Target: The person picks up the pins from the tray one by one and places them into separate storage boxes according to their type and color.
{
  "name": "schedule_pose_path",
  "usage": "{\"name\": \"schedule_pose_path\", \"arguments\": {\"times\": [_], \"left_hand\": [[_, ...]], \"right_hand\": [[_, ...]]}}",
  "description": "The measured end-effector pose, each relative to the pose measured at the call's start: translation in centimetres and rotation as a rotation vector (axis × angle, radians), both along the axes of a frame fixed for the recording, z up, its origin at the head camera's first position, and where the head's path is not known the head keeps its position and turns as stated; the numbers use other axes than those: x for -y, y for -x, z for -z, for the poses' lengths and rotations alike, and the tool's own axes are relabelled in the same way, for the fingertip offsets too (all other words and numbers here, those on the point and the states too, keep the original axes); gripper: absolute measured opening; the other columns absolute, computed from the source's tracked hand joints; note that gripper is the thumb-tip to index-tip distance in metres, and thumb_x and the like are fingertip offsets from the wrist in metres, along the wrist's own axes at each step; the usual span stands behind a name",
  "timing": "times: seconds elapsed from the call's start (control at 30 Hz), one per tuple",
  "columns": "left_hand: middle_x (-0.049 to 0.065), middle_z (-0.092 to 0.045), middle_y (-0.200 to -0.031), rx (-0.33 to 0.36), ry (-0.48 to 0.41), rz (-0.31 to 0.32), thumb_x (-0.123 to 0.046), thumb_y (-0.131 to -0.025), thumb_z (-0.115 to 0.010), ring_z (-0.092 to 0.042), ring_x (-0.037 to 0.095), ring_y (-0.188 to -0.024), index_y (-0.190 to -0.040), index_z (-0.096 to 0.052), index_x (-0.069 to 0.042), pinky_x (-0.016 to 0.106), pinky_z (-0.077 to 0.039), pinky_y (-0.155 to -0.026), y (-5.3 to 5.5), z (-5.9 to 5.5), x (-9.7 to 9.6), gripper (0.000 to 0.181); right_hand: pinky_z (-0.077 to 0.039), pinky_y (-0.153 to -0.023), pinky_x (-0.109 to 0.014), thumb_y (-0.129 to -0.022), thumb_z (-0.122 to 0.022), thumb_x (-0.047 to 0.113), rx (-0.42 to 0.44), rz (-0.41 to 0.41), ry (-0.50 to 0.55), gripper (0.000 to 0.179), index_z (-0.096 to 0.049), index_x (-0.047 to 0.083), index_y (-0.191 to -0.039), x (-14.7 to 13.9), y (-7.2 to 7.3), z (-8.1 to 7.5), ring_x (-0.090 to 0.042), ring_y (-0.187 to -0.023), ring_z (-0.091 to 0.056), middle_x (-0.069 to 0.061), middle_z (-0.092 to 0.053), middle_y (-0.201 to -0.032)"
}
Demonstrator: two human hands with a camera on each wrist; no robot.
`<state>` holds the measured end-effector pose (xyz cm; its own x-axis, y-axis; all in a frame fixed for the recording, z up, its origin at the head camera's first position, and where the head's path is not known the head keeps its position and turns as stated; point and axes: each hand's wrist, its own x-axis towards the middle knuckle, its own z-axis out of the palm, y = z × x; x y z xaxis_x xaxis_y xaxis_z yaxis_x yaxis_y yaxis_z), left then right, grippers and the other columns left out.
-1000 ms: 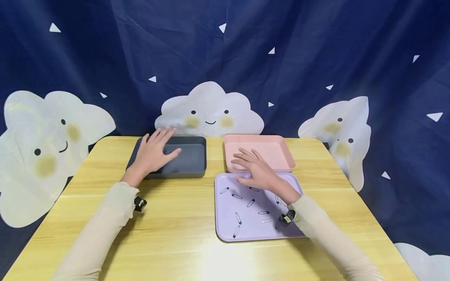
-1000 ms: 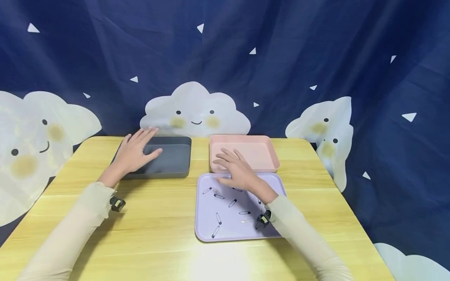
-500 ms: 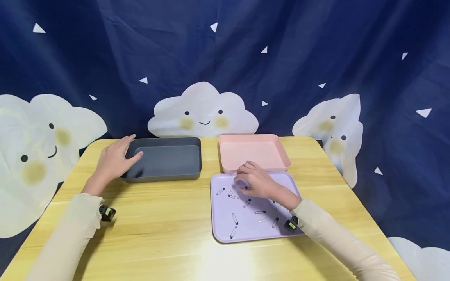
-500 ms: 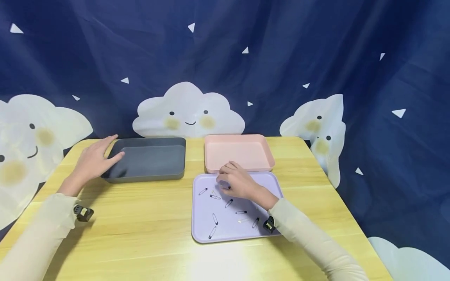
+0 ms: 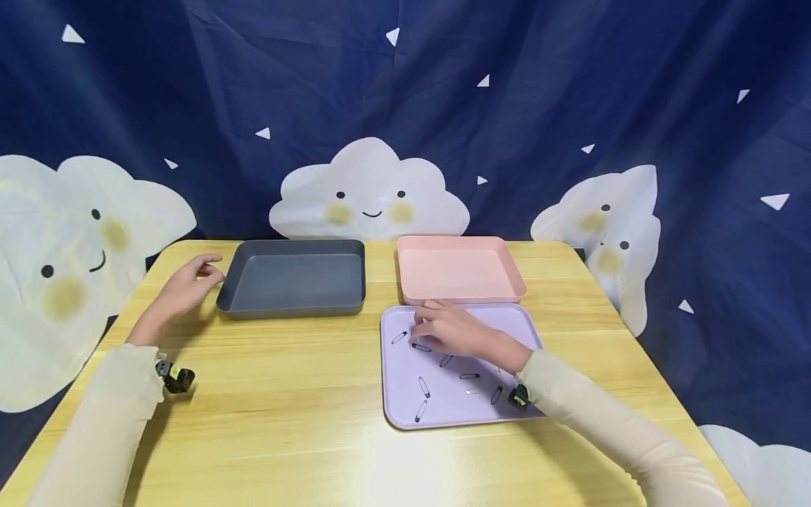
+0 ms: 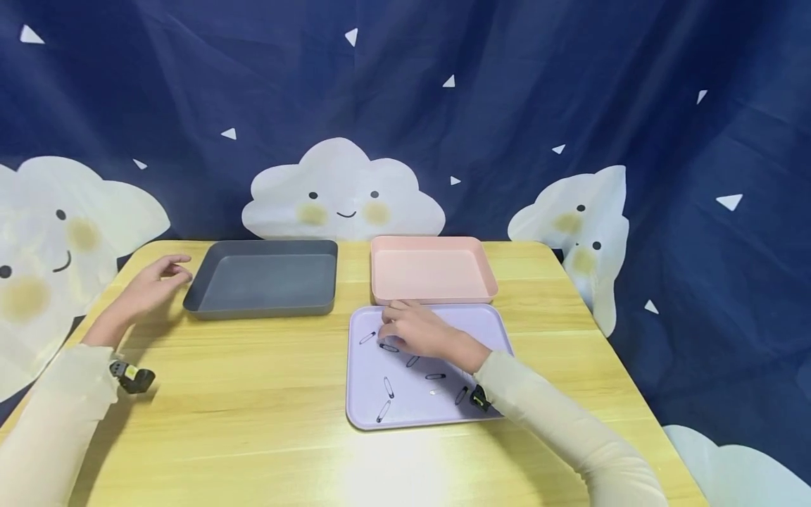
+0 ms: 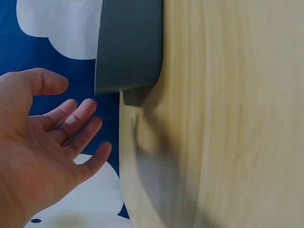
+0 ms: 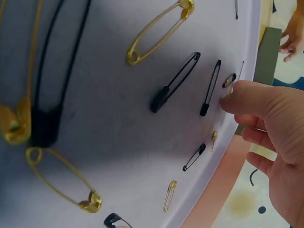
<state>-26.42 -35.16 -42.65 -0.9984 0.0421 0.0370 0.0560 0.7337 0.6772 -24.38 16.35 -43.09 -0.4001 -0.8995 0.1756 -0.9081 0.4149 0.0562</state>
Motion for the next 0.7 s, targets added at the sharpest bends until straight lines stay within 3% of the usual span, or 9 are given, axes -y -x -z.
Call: {"name": "schedule_pose_path", "arguments": {"times": [0.1,0.17,0.3,0.47,0.7], "left_hand": [[0.023,-0.055,-0.122,0.03,-0.039,0.013,-0.025,-0.106,-0.043,-0.053,0.002,-0.098,-0.149,-0.038,0.008,0.02,-0.042,-0.083,0.2,0.1,0.3,0.055],[0.018,-0.056,-0.117,0.047,-0.065,0.026,-0.023,-0.106,-0.046,-0.048,-0.007,-0.089,-0.147,-0.04,0.01,0.013,-0.041,-0.075,0.2,0.2,0.6,0.053],[0.005,-0.06,-0.112,0.124,-0.109,0.053,-0.022,-0.106,-0.044,-0.052,-0.003,-0.089,-0.147,-0.04,0.01,0.019,-0.048,-0.075,0.3,0.3,1.1,0.052],[-0.015,-0.06,-0.104,0.183,-0.188,0.067,-0.02,-0.106,-0.047,-0.054,-0.01,-0.088,-0.149,-0.038,0.01,0.021,-0.053,-0.078,0.8,0.7,1.6,0.053],[-0.018,-0.058,-0.1,0.205,-0.267,0.068,-0.014,-0.103,-0.053,-0.053,-0.011,-0.088,-0.15,-0.034,0.011,0.016,-0.053,-0.079,1.2,1.1,1.8,0.057]], "right_hand": [[-0.05,-0.099,-0.036,-0.086,-0.077,0.008,0.017,-0.002,-0.028,0.022,-0.08,0.021,-0.104,0.4,0.1,0.2,-0.019,-0.104,-0.058,0.0,-0.068,-0.107],[-0.05,-0.099,-0.036,-0.086,-0.077,0.009,0.013,-0.003,-0.036,0.021,-0.08,0.022,-0.102,0.4,0.2,0.3,-0.019,-0.105,-0.057,0.0,-0.068,-0.107],[-0.049,-0.095,-0.035,-0.083,-0.079,0.012,-0.003,-0.006,-0.048,0.016,-0.078,0.023,-0.094,0.4,0.7,0.4,-0.018,-0.103,-0.056,0.002,-0.066,-0.105],[-0.047,-0.091,-0.035,-0.078,-0.08,0.015,-0.008,-0.011,-0.068,0.012,-0.072,0.024,-0.077,0.3,0.9,0.2,-0.018,-0.097,-0.051,0.003,-0.063,-0.097],[-0.044,-0.085,-0.035,-0.072,-0.082,0.019,0.031,0.048,-0.124,0.017,-0.066,0.024,-0.07,-0.1,1.0,-0.4,-0.017,-0.093,-0.048,0.005,-0.06,-0.091]]}}
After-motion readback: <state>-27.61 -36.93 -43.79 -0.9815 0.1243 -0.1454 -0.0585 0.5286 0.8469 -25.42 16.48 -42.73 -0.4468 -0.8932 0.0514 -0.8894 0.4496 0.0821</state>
